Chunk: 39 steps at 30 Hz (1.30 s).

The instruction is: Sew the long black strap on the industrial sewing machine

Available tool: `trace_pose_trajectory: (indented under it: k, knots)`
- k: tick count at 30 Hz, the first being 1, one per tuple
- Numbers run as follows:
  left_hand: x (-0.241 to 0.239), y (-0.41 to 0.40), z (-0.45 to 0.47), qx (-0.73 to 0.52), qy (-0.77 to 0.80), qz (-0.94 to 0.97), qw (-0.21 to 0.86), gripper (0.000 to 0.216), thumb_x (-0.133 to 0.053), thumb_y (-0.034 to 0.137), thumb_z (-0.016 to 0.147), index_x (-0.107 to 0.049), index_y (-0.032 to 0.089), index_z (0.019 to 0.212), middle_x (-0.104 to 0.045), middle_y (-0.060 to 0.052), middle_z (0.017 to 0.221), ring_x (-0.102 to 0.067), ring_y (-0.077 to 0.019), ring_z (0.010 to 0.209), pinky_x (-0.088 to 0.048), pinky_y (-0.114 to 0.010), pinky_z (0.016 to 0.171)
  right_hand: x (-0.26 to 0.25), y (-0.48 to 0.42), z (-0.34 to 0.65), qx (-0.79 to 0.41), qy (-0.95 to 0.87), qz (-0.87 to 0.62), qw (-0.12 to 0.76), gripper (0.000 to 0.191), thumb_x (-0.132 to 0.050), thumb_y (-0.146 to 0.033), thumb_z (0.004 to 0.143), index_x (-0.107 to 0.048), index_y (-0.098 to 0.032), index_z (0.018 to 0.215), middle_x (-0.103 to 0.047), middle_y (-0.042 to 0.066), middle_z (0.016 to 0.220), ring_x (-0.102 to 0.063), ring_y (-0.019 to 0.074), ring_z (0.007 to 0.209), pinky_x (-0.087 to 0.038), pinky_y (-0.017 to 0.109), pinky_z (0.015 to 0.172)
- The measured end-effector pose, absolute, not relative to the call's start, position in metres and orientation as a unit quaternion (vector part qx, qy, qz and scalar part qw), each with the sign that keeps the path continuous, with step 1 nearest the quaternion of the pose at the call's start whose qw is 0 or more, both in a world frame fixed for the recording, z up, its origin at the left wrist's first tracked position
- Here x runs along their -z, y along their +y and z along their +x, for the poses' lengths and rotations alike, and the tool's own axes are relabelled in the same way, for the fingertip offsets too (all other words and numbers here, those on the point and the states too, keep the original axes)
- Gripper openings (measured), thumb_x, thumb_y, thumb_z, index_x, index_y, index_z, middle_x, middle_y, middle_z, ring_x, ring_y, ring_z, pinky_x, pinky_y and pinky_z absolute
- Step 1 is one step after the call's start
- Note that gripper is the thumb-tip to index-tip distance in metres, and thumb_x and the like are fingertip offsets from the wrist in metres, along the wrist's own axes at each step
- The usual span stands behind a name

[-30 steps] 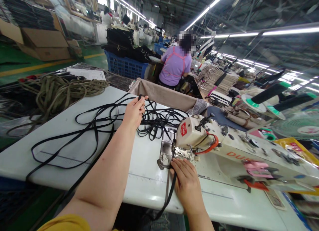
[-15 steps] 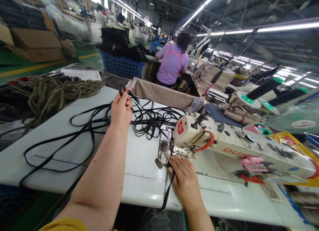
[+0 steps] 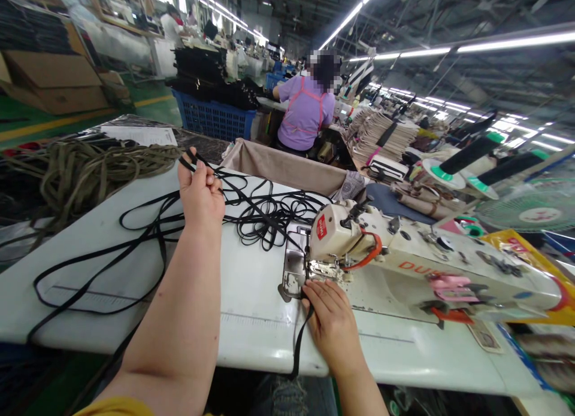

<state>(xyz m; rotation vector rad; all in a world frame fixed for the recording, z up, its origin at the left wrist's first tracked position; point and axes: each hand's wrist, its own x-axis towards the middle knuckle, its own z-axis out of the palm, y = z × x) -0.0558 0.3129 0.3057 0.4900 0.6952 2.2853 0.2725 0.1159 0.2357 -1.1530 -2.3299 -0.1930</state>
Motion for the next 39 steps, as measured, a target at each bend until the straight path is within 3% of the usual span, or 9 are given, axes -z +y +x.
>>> trace_pose_trajectory:
  k: [8,11,14,18,22,26,32,39]
  knots:
    - [-0.310,0.310,-0.042,-0.866,0.302,0.232,0.324,0.060,-0.079,0.019,0.081,-0.062,0.039,0.136,-0.051,0.005,0.078,-0.046,-0.0084,0.060,-0.034,-0.017,0.051,-0.236,0.116,0.272,0.074,-0.863,-0.424,0.264,0.028,-0.059,-0.018,0.107,-0.071,-0.021,0.132,-0.077,0.010,0.128,-0.073,0.0254,0.120,-0.056,0.052,0.112]
    - [-0.303,0.313,-0.028,-0.834,0.331,0.292,0.330,0.067,-0.077,0.017,0.077,-0.063,0.036,0.139,-0.058,0.003,0.082,-0.050,-0.0098,0.062,-0.036,-0.018,0.052,-0.236,0.115,0.272,0.074,-0.863,-0.423,0.266,0.028,-0.059,-0.018,0.107,-0.071,-0.021,0.132,-0.078,0.010,0.127,-0.073,0.0256,0.120,-0.056,0.052,0.113]
    - [-0.289,0.313,-0.005,-0.728,0.403,0.420,0.363,0.053,-0.077,0.020,0.079,-0.072,0.027,0.131,-0.066,0.001,0.085,-0.060,-0.0142,0.072,-0.047,-0.022,0.064,-0.237,0.116,0.272,0.074,-0.862,-0.422,0.269,0.028,-0.059,-0.018,0.107,-0.071,-0.021,0.132,-0.078,0.010,0.127,-0.073,0.0257,0.120,-0.056,0.051,0.112]
    - [-0.273,0.306,0.033,-0.476,0.510,0.635,0.332,0.024,-0.071,0.020,0.089,-0.081,0.020,0.111,-0.077,-0.005,0.103,-0.070,-0.0232,0.099,-0.054,-0.033,0.092,-0.236,0.117,0.272,0.082,-0.864,-0.414,0.273,0.026,-0.059,-0.020,0.108,-0.070,-0.020,0.131,-0.077,0.010,0.127,-0.072,0.0253,0.120,-0.055,0.051,0.111]
    - [-0.261,0.295,0.063,-0.269,0.548,0.773,0.175,0.025,-0.071,0.020,0.091,-0.079,0.019,0.114,-0.074,-0.011,0.111,-0.067,-0.0285,0.112,-0.055,-0.037,0.097,-0.234,0.119,0.274,0.089,-0.867,-0.407,0.272,0.025,-0.059,-0.020,0.108,-0.069,-0.019,0.131,-0.077,0.009,0.127,-0.072,0.0250,0.120,-0.054,0.050,0.111]
    - [-0.254,0.291,0.070,-0.181,0.557,0.805,0.098,0.016,-0.072,0.023,0.094,-0.079,0.016,0.106,-0.072,-0.013,0.109,-0.065,-0.0299,0.116,-0.055,-0.038,0.099,-0.235,0.120,0.274,0.097,-0.870,-0.400,0.270,0.025,-0.058,-0.021,0.109,-0.069,-0.018,0.130,-0.077,0.009,0.127,-0.072,0.0250,0.119,-0.053,0.050,0.111]
    - [-0.265,0.297,0.054,-0.276,0.582,0.754,0.131,0.017,-0.071,0.033,0.099,-0.080,0.018,0.101,-0.070,-0.010,0.107,-0.066,-0.0278,0.107,-0.054,-0.036,0.092,-0.236,0.120,0.273,0.101,-0.870,-0.403,0.266,0.025,-0.054,-0.023,0.111,-0.068,-0.019,0.131,-0.077,0.009,0.127,-0.072,0.0251,0.118,-0.053,0.050,0.110]
    - [-0.274,0.307,0.018,-0.492,0.636,0.576,0.144,0.012,-0.074,0.020,0.093,-0.077,0.020,0.104,-0.070,-0.009,0.115,-0.065,-0.0250,0.110,-0.050,-0.034,0.096,-0.237,0.120,0.271,0.097,-0.870,-0.400,0.272,0.025,-0.055,-0.020,0.110,-0.068,-0.019,0.131,-0.077,0.009,0.127,-0.072,0.0251,0.119,-0.053,0.050,0.110]
